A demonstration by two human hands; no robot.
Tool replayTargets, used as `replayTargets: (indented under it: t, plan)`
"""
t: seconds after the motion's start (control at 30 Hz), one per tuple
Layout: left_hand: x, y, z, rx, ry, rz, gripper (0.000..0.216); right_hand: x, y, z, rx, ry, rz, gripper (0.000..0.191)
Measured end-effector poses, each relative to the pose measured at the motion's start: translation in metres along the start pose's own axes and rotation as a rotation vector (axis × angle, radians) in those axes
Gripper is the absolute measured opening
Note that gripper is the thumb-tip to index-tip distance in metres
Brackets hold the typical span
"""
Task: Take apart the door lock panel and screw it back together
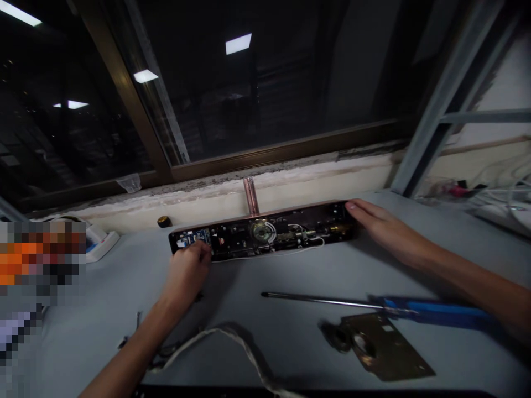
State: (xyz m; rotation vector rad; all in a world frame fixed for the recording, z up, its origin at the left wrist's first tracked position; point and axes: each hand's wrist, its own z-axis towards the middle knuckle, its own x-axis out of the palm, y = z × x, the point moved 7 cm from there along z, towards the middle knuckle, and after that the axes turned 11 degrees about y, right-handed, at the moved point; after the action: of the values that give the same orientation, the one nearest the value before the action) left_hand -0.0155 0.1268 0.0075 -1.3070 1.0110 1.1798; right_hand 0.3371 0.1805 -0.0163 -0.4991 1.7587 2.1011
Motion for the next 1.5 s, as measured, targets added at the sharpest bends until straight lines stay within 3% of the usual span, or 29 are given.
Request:
replayTargets:
  t: [0.33,0.53,1.27,1.37,1.5]
  plan:
    - [0.002,-0.008,-0.001,0.036,-0.039,0.047,0.015,0.002,0.005,-0.001,-0.012,0.011,-0.019,0.024]
    - [0.000,-0.003,0.000,-0.015,-0.009,0.011,0.012,0.002,0.006,0.000,-0.019,0.027,-0.028,0.023]
    - [0.004,-0.002,0.005,0.018,-0.039,0.031,0.009,0.005,-0.005,0.006,-0.056,0.101,-0.037,0.034]
    - [-0.003,-0.005,0.002,0.079,-0.126,0.086,0.010,0.004,-0.003,0.005,-0.065,0.104,-0.045,0.033]
    - [-0.017,-0.021,-0.013,0.209,-0.353,0.279,0.024,0.004,-0.002,0.005,-0.072,0.110,-0.059,0.034]
